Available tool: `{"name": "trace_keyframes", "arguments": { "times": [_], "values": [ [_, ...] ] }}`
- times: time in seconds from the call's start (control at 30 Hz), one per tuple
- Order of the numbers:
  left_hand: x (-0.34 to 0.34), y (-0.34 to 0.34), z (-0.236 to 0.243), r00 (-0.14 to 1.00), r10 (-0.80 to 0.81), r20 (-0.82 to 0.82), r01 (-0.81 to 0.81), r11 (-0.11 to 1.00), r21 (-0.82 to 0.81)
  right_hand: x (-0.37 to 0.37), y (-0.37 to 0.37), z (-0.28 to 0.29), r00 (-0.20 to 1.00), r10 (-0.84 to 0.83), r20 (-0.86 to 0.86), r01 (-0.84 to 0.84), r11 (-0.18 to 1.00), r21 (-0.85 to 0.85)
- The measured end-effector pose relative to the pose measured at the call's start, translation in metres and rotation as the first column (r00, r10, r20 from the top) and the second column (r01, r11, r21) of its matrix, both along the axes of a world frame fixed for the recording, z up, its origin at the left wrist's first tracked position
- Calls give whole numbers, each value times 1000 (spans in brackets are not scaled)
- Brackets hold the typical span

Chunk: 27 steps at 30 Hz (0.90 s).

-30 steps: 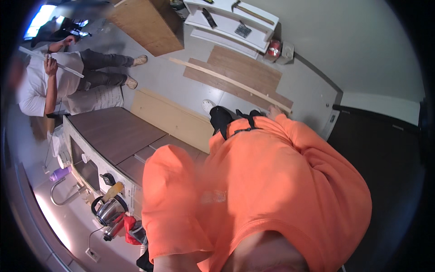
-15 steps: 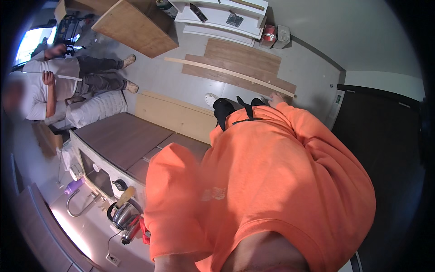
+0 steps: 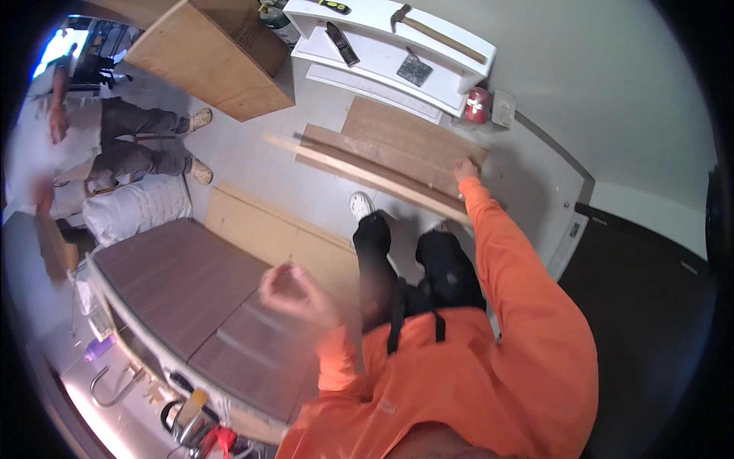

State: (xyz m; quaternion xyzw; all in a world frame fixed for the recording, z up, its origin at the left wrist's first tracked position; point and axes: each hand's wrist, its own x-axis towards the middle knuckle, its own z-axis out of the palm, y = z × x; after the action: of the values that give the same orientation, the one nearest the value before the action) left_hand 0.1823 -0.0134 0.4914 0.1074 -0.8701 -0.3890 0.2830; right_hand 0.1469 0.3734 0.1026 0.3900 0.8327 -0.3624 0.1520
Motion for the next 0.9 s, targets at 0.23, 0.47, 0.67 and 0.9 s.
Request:
{"name": "trace_keyframes", "arguments": {
  "times": [0.23,0.47,0.67,0.9],
  "values": [
    [3,-47,-348,812,-66,579,-181,916,359,-304,59,-143,890,46,-455,63,973,221],
    [-88,1,-441,626,-216,749,-291,827,482,-336,41,-179,616,-483,-622,590,806,-41],
    [-125,12,-422,674,-304,674,-98,867,489,-339,65,-207,641,-432,-635,571,821,18],
    [-120,11,-411,749,-354,560,214,929,302,-361,24,-185,671,-123,-731,578,704,412]
  ]
}}
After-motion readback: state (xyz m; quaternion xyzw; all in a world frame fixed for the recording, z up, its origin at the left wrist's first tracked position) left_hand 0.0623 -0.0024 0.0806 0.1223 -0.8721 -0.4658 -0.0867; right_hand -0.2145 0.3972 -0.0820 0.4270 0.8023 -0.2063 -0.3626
